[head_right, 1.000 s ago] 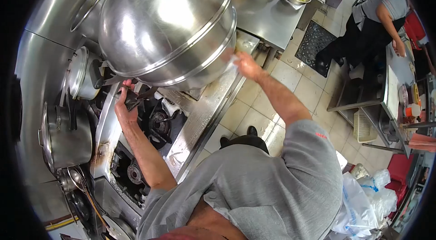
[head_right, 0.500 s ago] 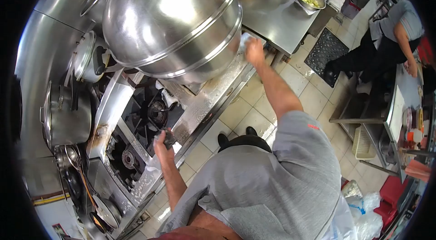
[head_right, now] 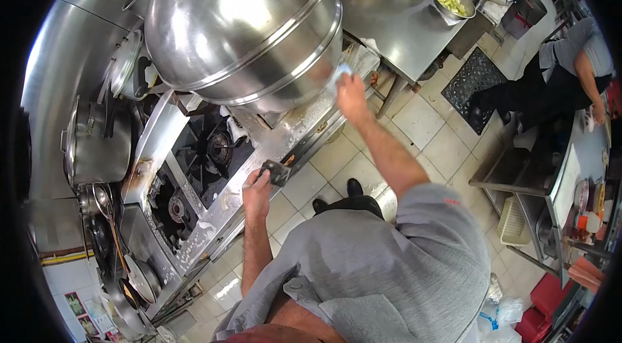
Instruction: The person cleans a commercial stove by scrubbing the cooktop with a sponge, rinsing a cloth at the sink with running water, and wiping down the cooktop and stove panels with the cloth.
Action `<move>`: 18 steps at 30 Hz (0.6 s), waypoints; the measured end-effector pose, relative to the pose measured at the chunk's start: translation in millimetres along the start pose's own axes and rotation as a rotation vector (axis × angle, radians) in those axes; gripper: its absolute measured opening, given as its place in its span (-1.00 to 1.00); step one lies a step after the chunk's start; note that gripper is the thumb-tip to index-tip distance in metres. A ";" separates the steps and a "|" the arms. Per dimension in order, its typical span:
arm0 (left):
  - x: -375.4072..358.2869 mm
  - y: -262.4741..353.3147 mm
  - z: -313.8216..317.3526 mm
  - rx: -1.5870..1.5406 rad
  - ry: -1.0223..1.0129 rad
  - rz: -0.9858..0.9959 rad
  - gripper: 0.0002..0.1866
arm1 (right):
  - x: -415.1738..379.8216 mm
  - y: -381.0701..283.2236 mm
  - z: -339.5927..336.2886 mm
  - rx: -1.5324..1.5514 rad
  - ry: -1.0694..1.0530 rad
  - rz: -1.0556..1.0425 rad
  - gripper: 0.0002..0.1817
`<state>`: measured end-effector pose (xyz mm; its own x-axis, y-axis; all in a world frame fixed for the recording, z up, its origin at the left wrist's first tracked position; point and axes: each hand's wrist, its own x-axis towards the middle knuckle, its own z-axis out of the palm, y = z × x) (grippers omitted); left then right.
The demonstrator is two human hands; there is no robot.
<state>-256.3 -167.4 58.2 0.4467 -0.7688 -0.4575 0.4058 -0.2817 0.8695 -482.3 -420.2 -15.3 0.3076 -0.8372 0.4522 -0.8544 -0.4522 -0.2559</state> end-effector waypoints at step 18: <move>14.3 -10.8 -27.5 -0.536 -0.125 0.023 -0.72 | -89.9 -209.0 -70.3 1.891 -0.945 0.582 -0.43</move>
<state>-232.3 -159.5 37.1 0.3752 -0.8429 -0.3856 0.7610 0.0426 0.6473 -360.8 -228.8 57.6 0.7993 -0.5488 -0.2447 0.2171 0.6435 -0.7340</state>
